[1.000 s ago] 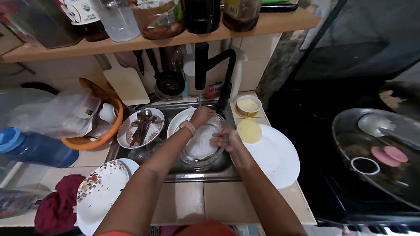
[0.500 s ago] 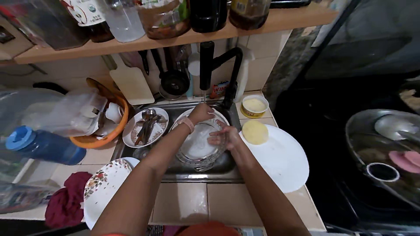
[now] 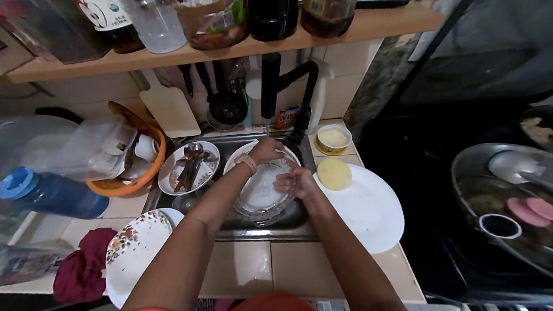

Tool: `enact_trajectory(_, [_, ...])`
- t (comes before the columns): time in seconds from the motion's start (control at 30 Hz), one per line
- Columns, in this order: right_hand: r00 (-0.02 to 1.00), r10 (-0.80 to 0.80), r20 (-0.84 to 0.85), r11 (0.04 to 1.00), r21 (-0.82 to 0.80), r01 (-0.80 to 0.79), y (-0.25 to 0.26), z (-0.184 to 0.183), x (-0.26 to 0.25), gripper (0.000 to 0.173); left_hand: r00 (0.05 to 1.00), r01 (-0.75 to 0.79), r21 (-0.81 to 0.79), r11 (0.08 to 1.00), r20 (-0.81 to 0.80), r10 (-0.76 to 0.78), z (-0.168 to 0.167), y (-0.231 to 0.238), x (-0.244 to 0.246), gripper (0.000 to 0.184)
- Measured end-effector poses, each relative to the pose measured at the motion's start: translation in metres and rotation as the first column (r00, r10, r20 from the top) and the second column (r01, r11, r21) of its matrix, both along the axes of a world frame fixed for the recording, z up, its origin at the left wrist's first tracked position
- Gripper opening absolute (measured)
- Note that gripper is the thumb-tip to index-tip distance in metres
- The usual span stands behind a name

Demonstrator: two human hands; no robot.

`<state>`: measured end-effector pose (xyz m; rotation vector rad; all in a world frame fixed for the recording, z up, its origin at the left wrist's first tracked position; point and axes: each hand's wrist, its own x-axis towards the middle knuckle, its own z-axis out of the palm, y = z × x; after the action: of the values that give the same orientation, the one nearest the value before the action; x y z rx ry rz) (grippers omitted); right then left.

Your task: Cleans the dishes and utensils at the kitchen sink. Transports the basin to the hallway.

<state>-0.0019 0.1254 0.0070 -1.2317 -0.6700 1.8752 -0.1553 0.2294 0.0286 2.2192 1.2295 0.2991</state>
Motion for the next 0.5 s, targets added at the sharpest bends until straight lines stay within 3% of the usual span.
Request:
enact_trajectory(0.13, [1.000, -0.006, -0.005, 1.000, -0.018, 0.006, -0.0011, -0.0023, 0.0016, 0.061, 0.996, -0.001, -0.044, 0.999, -0.094, -0.003, 0.0036, 0.0042, 0.0008, 0.025])
enact_trajectory(0.27, [1.000, -0.015, -0.013, 1.000, -0.024, 0.014, -0.0028, -0.0021, 0.0006, 0.061, 1.000, -0.012, -0.049, 0.999, -0.018, 0.011, -0.0028, 0.0030, 0.0031, 0.026])
enact_trajectory(0.5, [1.000, -0.025, -0.017, 0.999, -0.031, 0.025, -0.0042, -0.0013, 0.0028, 0.060, 0.999, 0.029, -0.058, 0.998, -0.039, -0.031, 0.0012, 0.0029, 0.0045, 0.024])
